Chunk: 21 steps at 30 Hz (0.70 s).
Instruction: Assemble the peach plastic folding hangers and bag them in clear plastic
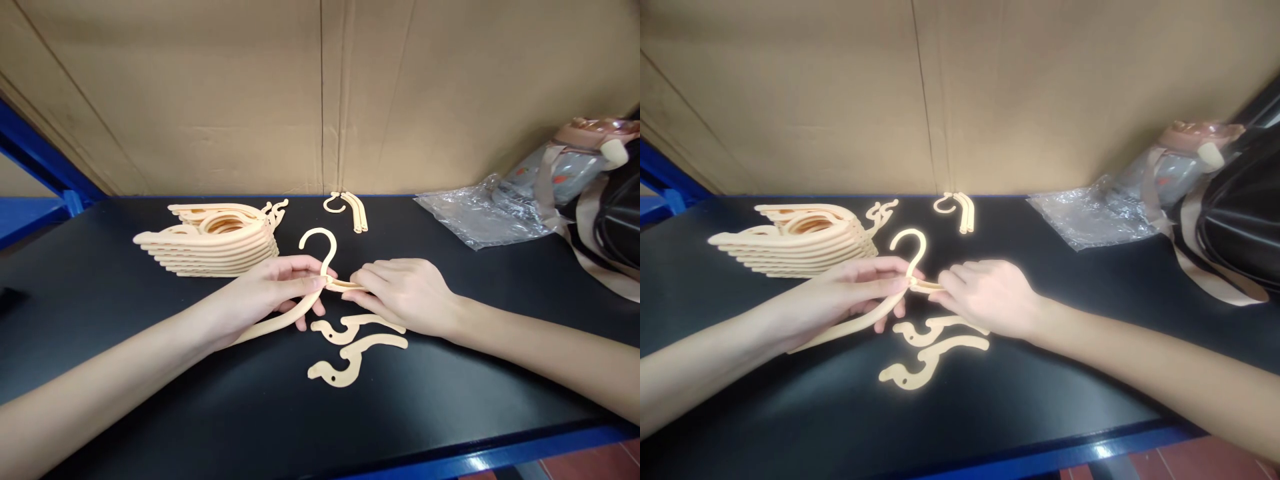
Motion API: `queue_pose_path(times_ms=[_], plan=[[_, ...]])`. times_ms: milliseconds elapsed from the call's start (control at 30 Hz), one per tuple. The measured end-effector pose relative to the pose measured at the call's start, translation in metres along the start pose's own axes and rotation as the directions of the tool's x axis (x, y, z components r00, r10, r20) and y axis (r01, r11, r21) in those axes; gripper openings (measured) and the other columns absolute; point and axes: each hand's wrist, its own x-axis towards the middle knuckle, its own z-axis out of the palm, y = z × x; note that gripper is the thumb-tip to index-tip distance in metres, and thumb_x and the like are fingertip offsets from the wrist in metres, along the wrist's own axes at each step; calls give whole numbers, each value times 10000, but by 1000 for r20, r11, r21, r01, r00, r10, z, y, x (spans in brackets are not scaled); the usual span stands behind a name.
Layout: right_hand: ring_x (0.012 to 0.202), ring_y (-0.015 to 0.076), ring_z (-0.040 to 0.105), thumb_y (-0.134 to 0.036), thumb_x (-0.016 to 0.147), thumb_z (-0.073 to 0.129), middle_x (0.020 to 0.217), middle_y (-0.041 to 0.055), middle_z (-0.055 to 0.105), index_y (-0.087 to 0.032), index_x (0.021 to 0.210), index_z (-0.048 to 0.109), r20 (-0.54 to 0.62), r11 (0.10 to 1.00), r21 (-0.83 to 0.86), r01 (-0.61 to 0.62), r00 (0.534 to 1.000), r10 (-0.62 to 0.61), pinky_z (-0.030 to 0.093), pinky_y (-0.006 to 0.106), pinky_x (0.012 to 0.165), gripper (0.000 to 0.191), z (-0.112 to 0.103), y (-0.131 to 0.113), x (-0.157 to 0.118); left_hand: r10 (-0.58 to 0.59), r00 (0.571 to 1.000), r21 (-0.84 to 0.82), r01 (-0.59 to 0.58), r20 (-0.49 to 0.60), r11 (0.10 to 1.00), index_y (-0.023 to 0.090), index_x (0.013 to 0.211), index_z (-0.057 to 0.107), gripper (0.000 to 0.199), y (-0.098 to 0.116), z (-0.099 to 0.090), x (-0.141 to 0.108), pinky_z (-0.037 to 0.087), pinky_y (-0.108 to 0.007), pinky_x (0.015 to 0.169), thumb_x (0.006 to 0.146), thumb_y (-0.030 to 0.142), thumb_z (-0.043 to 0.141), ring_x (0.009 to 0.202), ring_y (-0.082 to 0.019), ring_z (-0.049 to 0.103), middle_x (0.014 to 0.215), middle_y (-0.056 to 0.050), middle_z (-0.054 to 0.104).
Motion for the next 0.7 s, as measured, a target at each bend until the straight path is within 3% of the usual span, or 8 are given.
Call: queue_pose_path(times_ms=[367, 567, 700], plan=[[505, 90, 575, -418, 1022, 428, 586, -21, 652, -171, 715, 657, -34, 998, 46, -36, 999, 38, 271, 260, 473, 455, -1, -2, 0, 64, 998, 118, -65, 7, 991, 161, 878, 650, 163, 2, 4, 0, 506, -177, 543, 886, 324, 641, 562, -91, 587, 657, 12, 657], [483, 88, 567, -374, 994, 490, 547, -28, 621, -173, 651, 613, -43, 998, 49, -51, 998, 53, 272, 245, 468, 416, -1, -3, 2, 95, 995, 154, -94, -2, 984, 162, 953, 680, 197, 0, 6, 2, 502, -200, 511, 882, 335, 619, 602, -107, 610, 883, -39, 715], [466, 86, 551, -385, 995, 480, 532, -26, 616, -176, 639, 599, -47, 998, 30, -58, 997, 59, 263, 246, 471, 430, -2, -3, 2, 108, 994, 208, -106, 4, 972, 161, 951, 684, 258, -3, 4, 3, 467, -197, 457, 892, 397, 599, 552, -106, 564, 772, -15, 672]])
